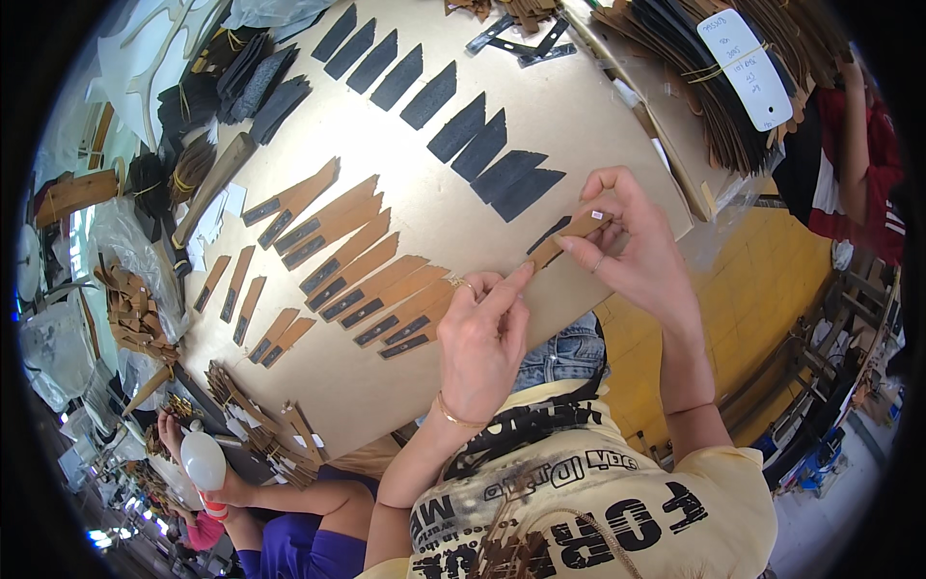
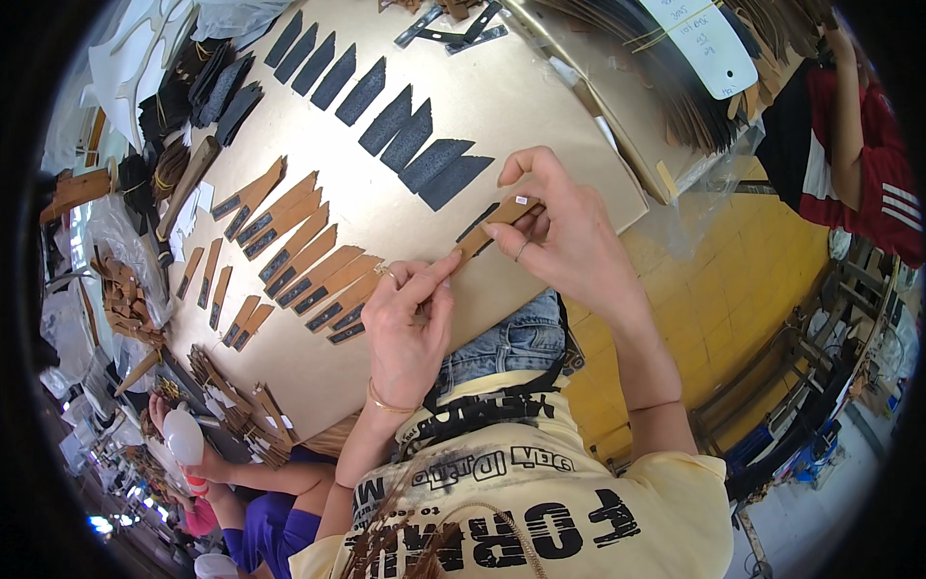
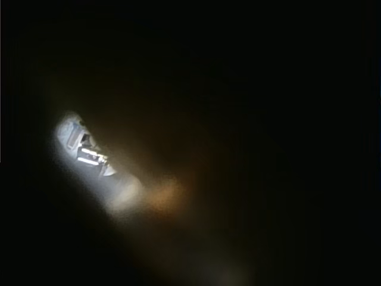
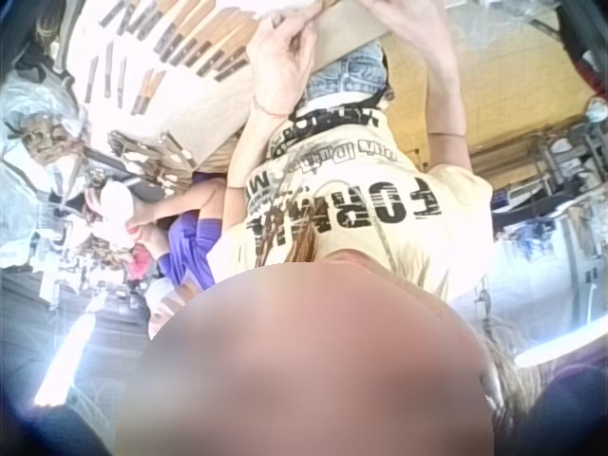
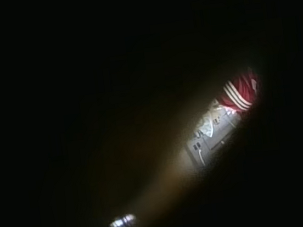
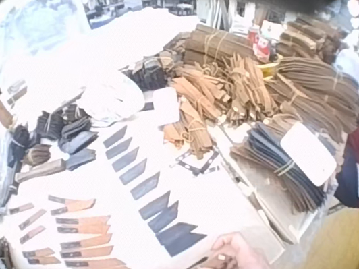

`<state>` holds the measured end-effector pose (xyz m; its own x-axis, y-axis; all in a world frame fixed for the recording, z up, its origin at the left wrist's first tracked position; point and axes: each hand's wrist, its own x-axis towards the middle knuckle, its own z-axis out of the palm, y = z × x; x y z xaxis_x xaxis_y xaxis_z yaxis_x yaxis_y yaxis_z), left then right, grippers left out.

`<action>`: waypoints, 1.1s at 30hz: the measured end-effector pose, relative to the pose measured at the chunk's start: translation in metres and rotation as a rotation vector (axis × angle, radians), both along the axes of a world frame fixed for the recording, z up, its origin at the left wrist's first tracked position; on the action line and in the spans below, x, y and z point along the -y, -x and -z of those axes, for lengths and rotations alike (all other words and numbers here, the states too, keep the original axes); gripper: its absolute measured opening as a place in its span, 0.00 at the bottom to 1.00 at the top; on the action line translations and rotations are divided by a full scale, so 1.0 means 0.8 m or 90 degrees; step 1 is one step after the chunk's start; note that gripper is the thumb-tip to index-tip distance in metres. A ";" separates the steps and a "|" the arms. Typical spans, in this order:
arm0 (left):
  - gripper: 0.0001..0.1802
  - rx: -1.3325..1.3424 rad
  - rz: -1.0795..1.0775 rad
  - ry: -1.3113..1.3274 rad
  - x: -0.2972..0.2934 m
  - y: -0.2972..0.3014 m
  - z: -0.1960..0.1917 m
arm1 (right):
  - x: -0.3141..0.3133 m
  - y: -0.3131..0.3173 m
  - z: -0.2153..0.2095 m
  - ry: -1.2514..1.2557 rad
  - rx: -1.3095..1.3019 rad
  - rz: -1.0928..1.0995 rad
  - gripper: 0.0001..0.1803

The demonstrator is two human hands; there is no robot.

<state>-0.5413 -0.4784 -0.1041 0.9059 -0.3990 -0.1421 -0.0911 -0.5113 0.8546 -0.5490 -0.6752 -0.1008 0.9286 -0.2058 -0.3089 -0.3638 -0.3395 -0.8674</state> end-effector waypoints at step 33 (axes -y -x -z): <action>0.28 0.124 0.076 -0.155 0.004 0.013 0.012 | -0.004 -0.003 -0.005 -0.012 0.011 0.009 0.20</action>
<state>-0.5515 -0.4817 -0.1136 0.8741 -0.4799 -0.0752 -0.3127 -0.6745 0.6688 -0.5463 -0.6720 -0.0964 0.9311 -0.2126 -0.2963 -0.3526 -0.3180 -0.8801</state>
